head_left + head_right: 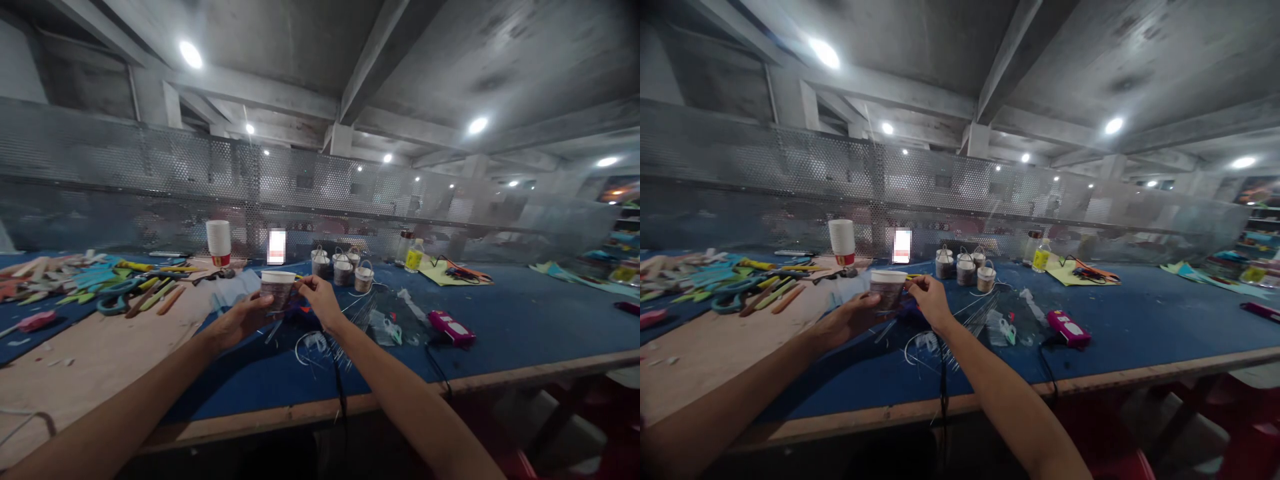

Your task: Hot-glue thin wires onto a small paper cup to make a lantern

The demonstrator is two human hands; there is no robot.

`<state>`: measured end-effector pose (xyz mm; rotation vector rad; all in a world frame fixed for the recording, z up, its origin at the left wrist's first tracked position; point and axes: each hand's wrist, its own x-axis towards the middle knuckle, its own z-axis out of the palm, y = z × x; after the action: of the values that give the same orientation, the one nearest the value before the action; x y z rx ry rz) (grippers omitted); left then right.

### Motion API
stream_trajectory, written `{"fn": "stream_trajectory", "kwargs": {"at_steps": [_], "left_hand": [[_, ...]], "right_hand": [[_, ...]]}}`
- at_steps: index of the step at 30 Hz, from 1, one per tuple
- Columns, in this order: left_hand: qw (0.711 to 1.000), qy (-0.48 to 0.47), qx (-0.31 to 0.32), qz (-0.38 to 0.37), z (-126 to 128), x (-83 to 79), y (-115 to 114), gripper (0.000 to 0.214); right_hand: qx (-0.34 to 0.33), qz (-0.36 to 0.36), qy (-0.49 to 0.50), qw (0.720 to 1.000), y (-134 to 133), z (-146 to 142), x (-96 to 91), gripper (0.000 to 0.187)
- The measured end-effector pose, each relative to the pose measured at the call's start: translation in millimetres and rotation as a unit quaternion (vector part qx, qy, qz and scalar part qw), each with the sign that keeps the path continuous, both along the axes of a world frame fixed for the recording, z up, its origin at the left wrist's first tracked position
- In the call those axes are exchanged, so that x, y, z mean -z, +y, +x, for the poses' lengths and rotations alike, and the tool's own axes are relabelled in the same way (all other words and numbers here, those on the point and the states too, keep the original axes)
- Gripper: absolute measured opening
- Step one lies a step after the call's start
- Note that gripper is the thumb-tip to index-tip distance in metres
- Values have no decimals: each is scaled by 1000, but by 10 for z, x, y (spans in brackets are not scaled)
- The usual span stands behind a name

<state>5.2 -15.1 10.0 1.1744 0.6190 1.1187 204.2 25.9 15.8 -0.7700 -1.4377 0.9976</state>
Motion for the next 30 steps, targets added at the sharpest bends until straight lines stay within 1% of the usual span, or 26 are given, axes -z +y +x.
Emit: {"fn": "stream_trajectory", "kwargs": {"at_steps": [6,10,14,17,19,22,25,30], "left_hand": [[1000,8,11,1,10,-35,-44,31],[1000,15,15,-3,15,-54,-54,33],[1000,27,-5,7,9,-33,-10,33],[999,37,-26,20,22,-26,14,38],[999,27,-40,22,44,-36,8,40],[999,13,-41,16,91,-50,-21,38],[999,23,-37,13,140,-41,-41,38],[996,50,-75,3,175,-9,-24,44]], "right_hand": [[-27,-26,23,999,16,3,2,22],[-41,-45,27,998,30,10,16,24],[-24,-31,29,999,38,16,23,26],[-21,-30,38,999,24,21,8,26],[-19,-30,42,998,7,23,-7,27],[-21,-31,35,999,-17,10,-16,31],[-25,-22,15,999,-24,-24,11,33],[-19,17,-27,999,-7,-67,75,24]]}}
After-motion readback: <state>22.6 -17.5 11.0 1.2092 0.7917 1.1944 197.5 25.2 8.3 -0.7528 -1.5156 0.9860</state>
